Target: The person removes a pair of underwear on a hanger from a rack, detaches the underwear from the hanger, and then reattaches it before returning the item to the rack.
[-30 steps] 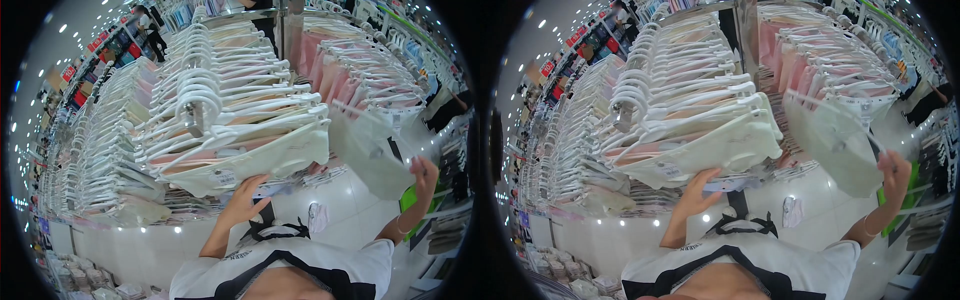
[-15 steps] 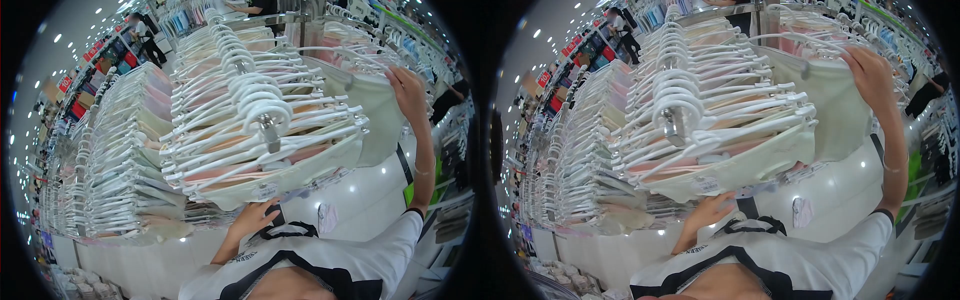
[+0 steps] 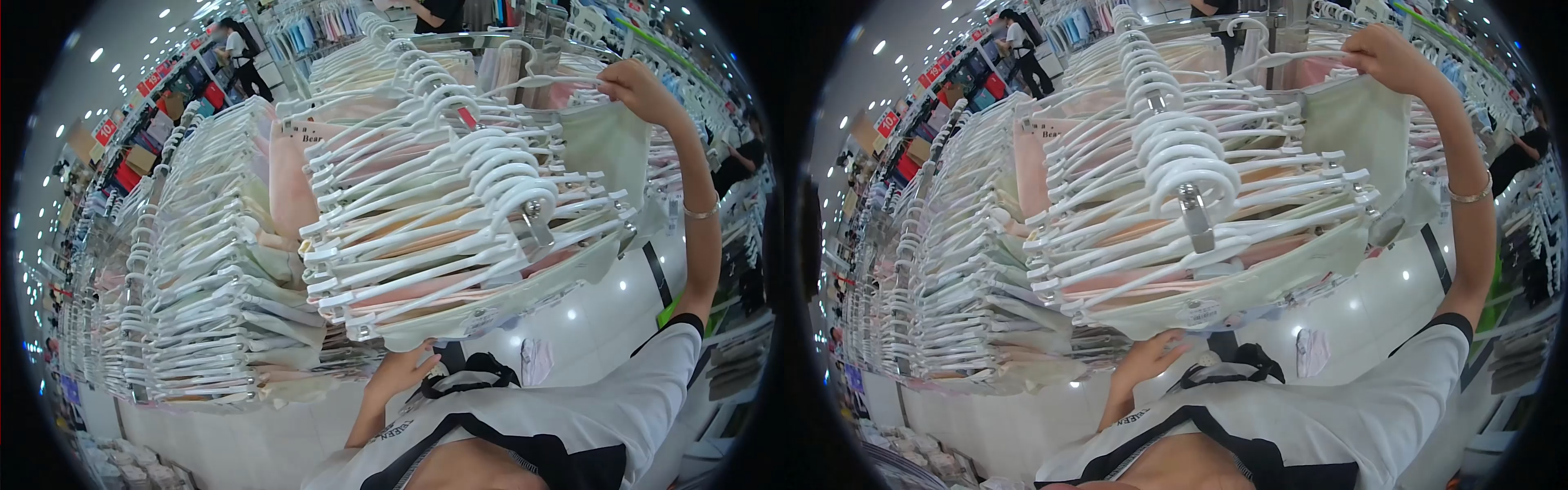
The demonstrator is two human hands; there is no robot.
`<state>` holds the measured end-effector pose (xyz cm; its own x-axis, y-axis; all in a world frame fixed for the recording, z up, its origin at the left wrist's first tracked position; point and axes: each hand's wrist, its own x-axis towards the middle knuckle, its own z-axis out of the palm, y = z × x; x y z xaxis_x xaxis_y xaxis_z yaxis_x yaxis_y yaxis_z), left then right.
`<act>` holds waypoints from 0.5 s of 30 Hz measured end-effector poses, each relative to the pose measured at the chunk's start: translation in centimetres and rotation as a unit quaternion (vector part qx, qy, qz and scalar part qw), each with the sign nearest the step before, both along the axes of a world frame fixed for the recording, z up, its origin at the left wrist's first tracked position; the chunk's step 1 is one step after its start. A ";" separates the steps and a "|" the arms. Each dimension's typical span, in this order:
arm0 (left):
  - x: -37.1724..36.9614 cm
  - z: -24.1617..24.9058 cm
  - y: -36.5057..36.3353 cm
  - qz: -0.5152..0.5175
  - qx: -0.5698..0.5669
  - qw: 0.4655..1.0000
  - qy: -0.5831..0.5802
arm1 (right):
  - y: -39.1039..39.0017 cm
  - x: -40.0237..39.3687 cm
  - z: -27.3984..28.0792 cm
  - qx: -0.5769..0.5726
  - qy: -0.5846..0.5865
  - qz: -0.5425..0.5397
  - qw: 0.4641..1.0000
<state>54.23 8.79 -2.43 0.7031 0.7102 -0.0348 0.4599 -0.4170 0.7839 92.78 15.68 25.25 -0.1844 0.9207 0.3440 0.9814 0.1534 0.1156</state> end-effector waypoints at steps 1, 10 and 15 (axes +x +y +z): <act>-0.3 -0.2 0.0 0.001 0.002 1.000 -0.001 | -0.1 -0.5 0.0 0.007 0.014 -0.003 1.000; -1.4 -2.1 0.8 -0.029 0.059 0.998 -0.025 | 0.5 0.7 -0.8 0.175 -0.073 -0.185 0.964; -1.8 -2.6 1.0 -0.037 0.091 0.995 -0.028 | -0.5 -2.7 -0.2 0.210 -0.150 -0.304 0.917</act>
